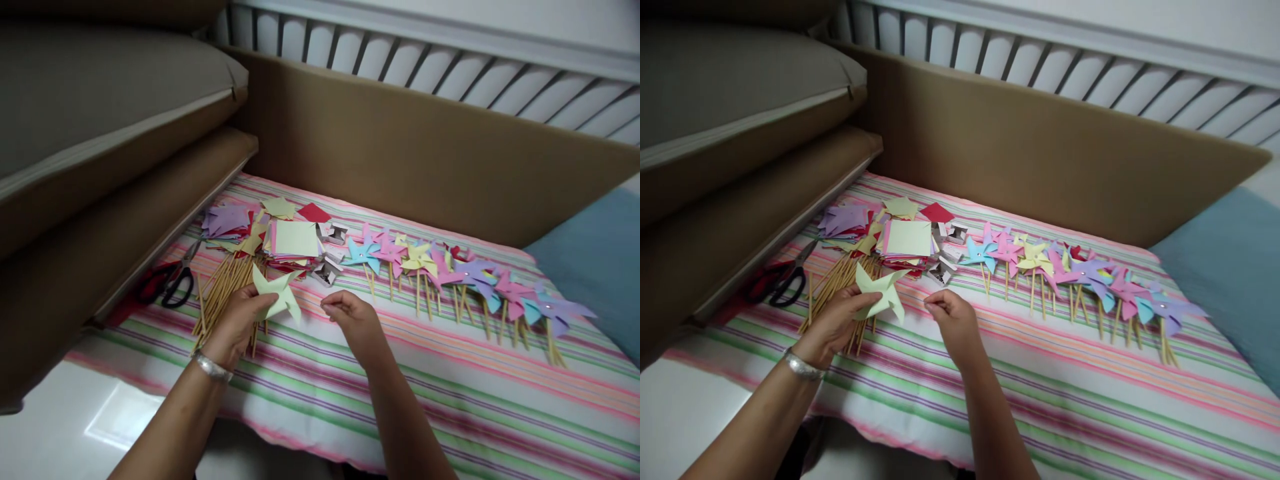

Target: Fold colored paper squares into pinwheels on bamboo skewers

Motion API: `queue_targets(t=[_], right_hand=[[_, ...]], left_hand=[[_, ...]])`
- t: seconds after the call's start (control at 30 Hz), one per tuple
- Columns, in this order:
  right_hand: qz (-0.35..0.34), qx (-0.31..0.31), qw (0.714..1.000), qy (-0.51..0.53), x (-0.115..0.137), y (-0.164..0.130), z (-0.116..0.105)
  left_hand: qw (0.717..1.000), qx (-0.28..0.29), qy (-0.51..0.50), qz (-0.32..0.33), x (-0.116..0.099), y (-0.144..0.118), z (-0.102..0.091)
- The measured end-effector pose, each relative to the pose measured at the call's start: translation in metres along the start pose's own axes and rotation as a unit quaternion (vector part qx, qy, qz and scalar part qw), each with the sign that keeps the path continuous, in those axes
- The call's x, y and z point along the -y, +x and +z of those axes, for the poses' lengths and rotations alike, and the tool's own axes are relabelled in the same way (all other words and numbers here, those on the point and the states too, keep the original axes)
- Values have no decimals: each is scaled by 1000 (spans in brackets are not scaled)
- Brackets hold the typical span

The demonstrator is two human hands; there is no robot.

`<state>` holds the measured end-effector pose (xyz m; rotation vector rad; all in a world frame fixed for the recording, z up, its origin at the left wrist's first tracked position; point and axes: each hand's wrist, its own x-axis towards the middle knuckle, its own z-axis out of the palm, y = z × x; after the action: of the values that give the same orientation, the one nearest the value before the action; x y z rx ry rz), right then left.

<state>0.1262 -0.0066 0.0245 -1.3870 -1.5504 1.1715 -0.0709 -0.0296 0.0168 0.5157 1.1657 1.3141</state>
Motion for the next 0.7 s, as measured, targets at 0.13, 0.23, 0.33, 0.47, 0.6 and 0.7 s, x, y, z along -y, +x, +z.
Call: queue_targets(t=[0.13,0.23,0.33,0.47,0.6,0.7], right_hand=[[-95,-7,994,55,16,-11,13],[-105,-2,993,61,17,-13,18],[-105,-10,993,56,15,-13,20],[-89,-24,994,59,13,-11,20],[-72,-26,994,75,12,-8,18],[-66,-25,995,69,10,-8,17]], left_hand=[[999,21,-4,25,9,0,12],[998,42,-12,47,14,-3,23],[996,50,-13,69,17,-7,34],[995,70,-15,75,18,-9,41],[994,77,-19,69,18,-10,43],[995,77,-19,68,18,-11,44]])
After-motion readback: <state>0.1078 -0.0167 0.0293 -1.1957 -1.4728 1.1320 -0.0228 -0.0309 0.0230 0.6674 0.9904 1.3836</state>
